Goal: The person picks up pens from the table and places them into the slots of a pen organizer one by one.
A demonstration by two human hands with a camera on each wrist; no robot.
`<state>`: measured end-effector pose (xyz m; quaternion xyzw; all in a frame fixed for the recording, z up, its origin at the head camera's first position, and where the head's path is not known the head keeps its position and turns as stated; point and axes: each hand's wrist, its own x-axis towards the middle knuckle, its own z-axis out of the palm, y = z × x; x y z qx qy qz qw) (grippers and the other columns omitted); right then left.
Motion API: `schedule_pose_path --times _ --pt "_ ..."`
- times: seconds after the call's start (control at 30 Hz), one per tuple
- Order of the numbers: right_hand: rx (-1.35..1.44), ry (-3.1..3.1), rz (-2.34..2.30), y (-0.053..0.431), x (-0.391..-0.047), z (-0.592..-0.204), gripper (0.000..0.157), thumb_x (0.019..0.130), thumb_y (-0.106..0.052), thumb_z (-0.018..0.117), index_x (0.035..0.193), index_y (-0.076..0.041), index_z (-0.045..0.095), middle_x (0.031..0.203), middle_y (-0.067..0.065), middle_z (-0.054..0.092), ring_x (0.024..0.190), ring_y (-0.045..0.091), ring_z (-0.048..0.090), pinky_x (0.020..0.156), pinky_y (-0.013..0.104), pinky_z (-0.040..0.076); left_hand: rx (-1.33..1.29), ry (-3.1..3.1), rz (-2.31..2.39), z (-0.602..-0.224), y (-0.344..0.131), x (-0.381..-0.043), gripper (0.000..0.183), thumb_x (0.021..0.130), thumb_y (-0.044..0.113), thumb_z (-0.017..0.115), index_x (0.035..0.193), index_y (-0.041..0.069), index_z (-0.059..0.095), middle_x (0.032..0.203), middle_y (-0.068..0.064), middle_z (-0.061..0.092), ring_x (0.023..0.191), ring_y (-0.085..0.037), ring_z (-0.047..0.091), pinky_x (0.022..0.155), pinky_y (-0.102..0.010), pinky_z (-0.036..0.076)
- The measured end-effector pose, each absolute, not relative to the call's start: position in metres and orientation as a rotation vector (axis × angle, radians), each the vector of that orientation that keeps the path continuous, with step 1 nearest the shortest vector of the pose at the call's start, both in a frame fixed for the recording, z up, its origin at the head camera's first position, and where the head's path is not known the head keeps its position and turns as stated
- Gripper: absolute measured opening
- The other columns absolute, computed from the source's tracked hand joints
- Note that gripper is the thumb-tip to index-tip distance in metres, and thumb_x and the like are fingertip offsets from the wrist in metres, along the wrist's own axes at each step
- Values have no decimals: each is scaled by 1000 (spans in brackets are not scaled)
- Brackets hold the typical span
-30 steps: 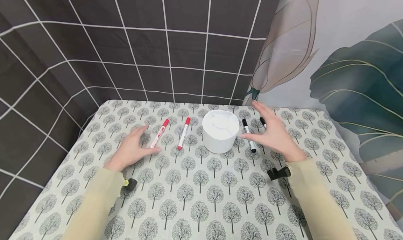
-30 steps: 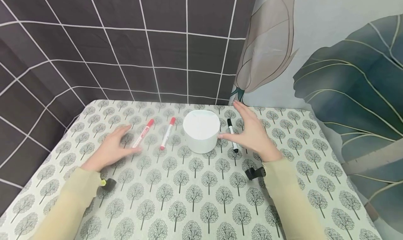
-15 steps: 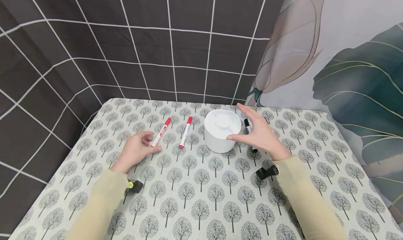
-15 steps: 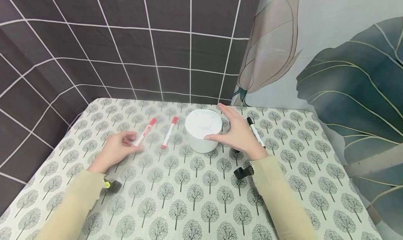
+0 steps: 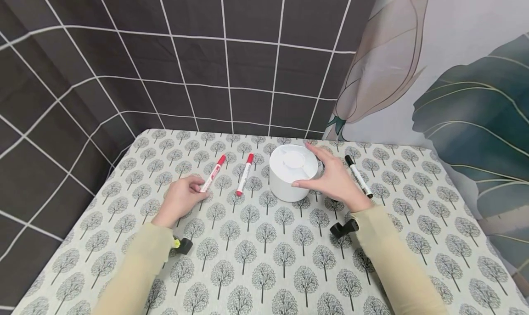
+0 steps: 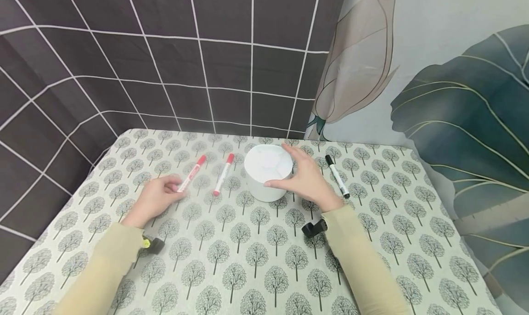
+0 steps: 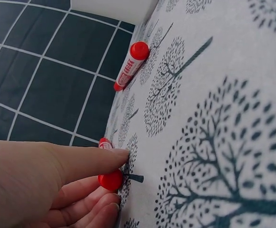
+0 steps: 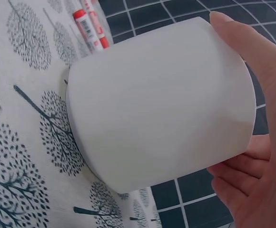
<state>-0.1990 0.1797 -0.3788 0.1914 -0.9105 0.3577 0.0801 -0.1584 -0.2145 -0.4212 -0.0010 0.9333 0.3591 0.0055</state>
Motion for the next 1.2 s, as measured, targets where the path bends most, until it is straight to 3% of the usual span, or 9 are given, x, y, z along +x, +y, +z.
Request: schedule_pose_path --times 0.47,0.87,1.2 --pt "538 -2655 1212 178 -199 -385 107 50 -60 84 142 -27 40 133 -2 48 110 18 49 94 48 42 -96 2971 1137 -422 -211 -157 29 82 15 71 108 3 66 87 -6 66 73 -18 62 60 -29 51" --pt "536 -2632 1270 177 -198 -384 107 49 -59 85 141 -22 43 126 -2 51 102 17 49 90 50 43 -143 2935 1270 -407 -211 -161 27 84 18 70 108 6 64 89 -5 64 72 -19 60 57 -32 52" --pt "523 -2645 1283 178 -198 -386 107 49 -59 85 141 -26 42 127 -3 50 104 17 49 92 49 42 -98 3009 1427 -383 -200 -169 25 84 18 70 107 8 67 88 -3 65 75 -16 63 59 -27 54"
